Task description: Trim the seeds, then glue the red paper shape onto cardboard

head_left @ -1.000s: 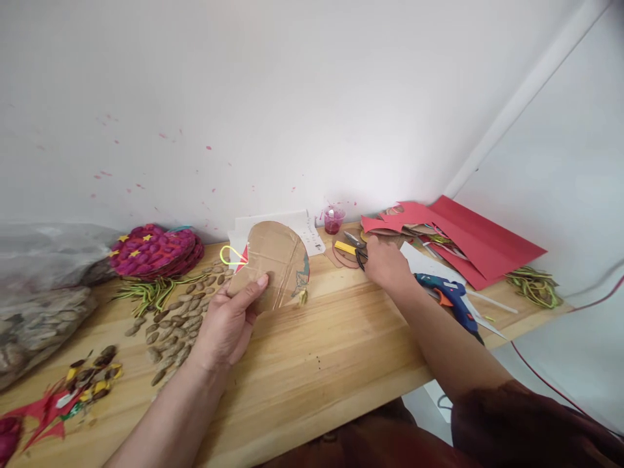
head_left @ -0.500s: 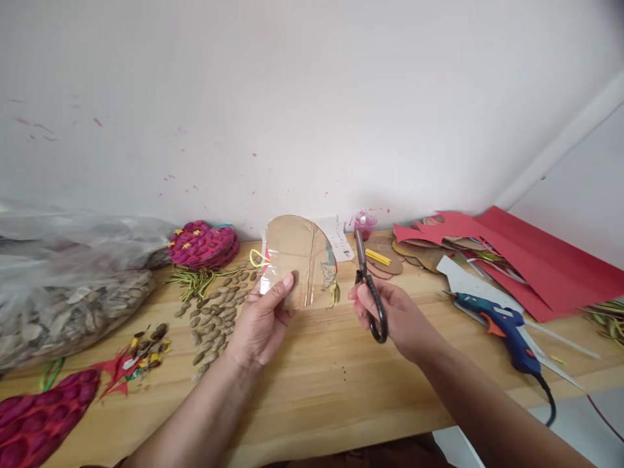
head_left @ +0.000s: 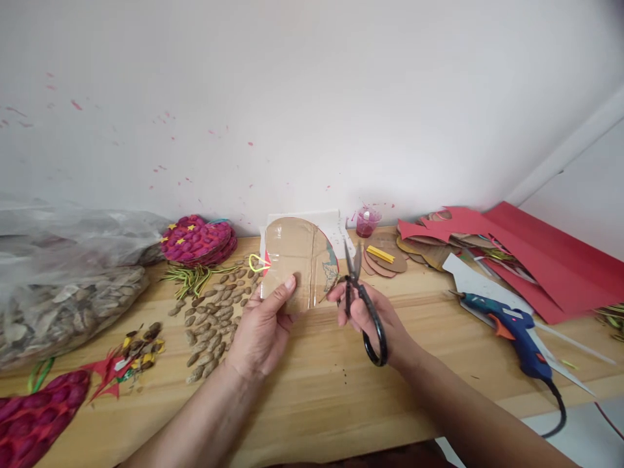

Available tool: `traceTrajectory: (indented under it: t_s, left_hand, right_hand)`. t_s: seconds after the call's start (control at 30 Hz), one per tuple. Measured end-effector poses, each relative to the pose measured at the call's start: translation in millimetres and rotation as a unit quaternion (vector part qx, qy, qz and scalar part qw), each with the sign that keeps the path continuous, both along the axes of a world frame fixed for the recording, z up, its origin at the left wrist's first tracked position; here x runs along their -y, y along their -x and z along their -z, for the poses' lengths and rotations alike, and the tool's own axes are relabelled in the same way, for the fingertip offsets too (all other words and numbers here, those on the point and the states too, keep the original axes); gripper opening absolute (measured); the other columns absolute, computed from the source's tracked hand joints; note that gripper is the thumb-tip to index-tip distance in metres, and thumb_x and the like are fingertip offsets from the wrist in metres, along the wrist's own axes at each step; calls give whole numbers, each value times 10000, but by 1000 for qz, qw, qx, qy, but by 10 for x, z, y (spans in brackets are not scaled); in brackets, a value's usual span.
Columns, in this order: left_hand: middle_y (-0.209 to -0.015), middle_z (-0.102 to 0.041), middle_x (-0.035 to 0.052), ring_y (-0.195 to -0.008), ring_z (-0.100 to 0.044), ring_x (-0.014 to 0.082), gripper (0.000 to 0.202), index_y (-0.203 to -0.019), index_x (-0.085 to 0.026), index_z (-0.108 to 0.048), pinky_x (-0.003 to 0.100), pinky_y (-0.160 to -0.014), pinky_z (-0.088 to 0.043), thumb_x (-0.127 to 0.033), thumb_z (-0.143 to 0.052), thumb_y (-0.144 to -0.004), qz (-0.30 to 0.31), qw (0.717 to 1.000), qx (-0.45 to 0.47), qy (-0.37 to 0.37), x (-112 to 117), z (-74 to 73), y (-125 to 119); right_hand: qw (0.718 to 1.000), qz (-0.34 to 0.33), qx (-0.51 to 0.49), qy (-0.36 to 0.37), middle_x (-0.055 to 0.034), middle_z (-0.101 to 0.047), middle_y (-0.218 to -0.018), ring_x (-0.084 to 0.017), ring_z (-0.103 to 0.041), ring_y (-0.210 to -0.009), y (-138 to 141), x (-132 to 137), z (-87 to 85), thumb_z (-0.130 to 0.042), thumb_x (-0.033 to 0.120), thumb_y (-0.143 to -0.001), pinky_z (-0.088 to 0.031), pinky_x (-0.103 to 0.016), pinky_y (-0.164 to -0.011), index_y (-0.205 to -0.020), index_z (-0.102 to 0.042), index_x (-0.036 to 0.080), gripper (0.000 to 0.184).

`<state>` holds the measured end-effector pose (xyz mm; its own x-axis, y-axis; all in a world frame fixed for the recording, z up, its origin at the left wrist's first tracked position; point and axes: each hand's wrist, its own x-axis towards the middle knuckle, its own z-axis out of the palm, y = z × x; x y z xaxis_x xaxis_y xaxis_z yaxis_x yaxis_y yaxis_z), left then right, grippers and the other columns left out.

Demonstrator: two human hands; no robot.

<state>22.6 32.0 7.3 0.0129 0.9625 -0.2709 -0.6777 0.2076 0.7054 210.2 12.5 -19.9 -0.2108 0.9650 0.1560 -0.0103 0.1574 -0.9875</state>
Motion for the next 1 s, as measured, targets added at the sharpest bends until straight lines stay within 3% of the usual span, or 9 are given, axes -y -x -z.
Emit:
traceTrajectory:
  t_s: [0.2, 0.33, 0.53, 0.77, 0.9, 1.0]
  left_hand:
    - [-1097, -765, 79, -852, -750, 167, 377, -1147, -163, -711, 234, -740, -644, -100, -767, -780, 16, 1000, -7, 13, 0, 42, -28]
    - [-1069, -771, 69, -854, -748, 154, 373, -1153, -179, -706, 222, -747, -639, -83, -747, -795, 30, 999, -4, 14, 17, 64, -53]
    - [-1104, -761, 44, -861, -746, 163, 328, -1122, -198, -705, 270, -735, -658, -95, -741, -812, 42, 998, 4, 42, 39, 113, -63]
    - [-1292, -688, 39, -1114, -695, 237, 304, -1179, -267, -673, 385, -850, -650, -191, -698, -886, 63, 997, 38, 36, 25, 139, -48]
    - [-1331, -666, 40, -1098, -702, 242, 347, -1238, -296, -651, 351, -816, -656, -256, -694, -896, 84, 995, 50, 30, 36, 139, -48]
    - [-1329, -668, 48, -980, -736, 204, 390, -1294, -303, -628, 244, -698, -650, -330, -675, -908, 107, 992, 54, 34, 48, 141, -55]
  right_hand:
    - [994, 84, -74, -1, -27, -640, -921, -196, -628, -1004, -19, -95, 28, -766, 369, -780, -480, -307, -767, -877, -528, 246, 285]
    - [990, 104, -90, 15, -3, -662, -929, -134, -631, -776, 18, -104, 10, -754, 295, -771, -494, -289, -692, -847, -513, 243, 258]
    - [989, 123, -68, 52, 46, -629, -718, -99, -601, -605, 78, -63, -100, -794, 256, -700, -488, -249, -581, -790, -527, 221, 284]
    - [987, 133, -29, 85, 21, -655, -685, -127, -635, -546, 112, -19, -81, -783, 385, -739, -460, -249, -467, -821, -535, 220, 310]
    - [987, 128, -29, 90, 34, -644, -667, -107, -601, -509, 144, 13, -81, -810, 353, -702, -459, -248, -474, -818, -552, 217, 313]
    - [987, 123, -33, 102, 28, -654, -702, -119, -624, -563, 177, 32, -81, -793, 317, -706, -451, -241, -479, -821, -561, 221, 277]
